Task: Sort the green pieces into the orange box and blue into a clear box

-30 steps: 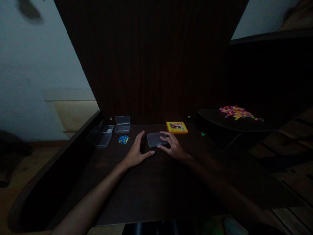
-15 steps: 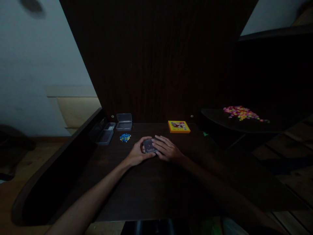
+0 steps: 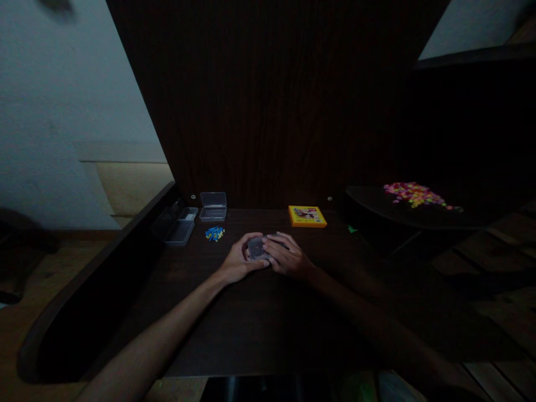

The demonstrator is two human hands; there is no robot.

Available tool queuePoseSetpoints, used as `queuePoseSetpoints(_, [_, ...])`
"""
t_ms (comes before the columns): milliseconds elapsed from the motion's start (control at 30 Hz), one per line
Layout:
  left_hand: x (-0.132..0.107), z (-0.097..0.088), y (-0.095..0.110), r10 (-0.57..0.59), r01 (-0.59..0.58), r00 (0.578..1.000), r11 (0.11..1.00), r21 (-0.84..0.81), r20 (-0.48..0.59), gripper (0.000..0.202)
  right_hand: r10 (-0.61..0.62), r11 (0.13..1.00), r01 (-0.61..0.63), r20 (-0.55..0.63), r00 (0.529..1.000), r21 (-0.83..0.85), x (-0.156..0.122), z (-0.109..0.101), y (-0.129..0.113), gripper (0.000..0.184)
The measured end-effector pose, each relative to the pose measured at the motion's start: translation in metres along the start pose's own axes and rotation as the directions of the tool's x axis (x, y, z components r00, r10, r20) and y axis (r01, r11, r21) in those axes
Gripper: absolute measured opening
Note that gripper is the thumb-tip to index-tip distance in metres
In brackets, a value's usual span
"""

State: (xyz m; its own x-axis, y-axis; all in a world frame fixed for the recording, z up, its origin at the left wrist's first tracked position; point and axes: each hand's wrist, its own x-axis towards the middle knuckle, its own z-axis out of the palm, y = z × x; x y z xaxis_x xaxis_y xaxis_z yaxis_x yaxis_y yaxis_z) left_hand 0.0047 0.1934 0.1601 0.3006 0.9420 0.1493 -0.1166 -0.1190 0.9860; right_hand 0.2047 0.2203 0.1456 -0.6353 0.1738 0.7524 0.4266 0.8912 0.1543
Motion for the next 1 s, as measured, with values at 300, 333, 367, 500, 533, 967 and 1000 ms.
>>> queuePoseSetpoints(300, [0.000, 0.000, 0.002, -0.008, 0.008, 1.000, 1.000, 0.005, 0.000, 0.072, -0.015, 0.999, 0.015, 0.013, 1.000, -0.048, 0.001, 0.004, -0.001, 0.032])
queuePoseSetpoints(333, [0.000, -0.001, 0.002, -0.010, 0.010, 1.000, 1.000, 0.008, -0.004, 0.072, -0.022, 0.998, 0.023, 0.025, 0.999, -0.060, 0.002, 0.004, -0.001, 0.032])
queuePoseSetpoints(367, [0.001, -0.002, 0.001, -0.009, 0.009, 1.000, 1.000, 0.011, -0.011, 0.072, -0.037, 0.996, 0.039, 0.037, 0.999, -0.075, 0.002, 0.004, -0.001, 0.032])
queuePoseSetpoints(500, [0.003, -0.006, -0.001, -0.013, 0.016, 0.999, 0.998, 0.063, -0.038, 0.073, -0.142, 0.976, 0.163, 0.145, 0.979, -0.143, 0.003, 0.000, 0.000, 0.036])
queuePoseSetpoints(533, [0.003, -0.007, -0.001, -0.017, 0.021, 0.999, 0.996, 0.083, -0.041, 0.073, -0.161, 0.971, 0.189, 0.181, 0.970, -0.147, 0.003, -0.001, 0.000, 0.038])
queuePoseSetpoints(967, [0.005, -0.004, -0.006, -0.106, 0.105, 0.992, 0.994, -0.012, -0.071, 0.075, -0.254, 0.947, 0.294, 0.263, 0.931, -0.128, 0.001, -0.006, 0.005, 0.037])
queuePoseSetpoints(1000, [0.006, -0.004, -0.007, -0.108, 0.107, 0.992, 0.994, -0.010, -0.070, 0.074, -0.249, 0.951, 0.287, 0.262, 0.932, -0.116, 0.001, -0.006, 0.006, 0.036])
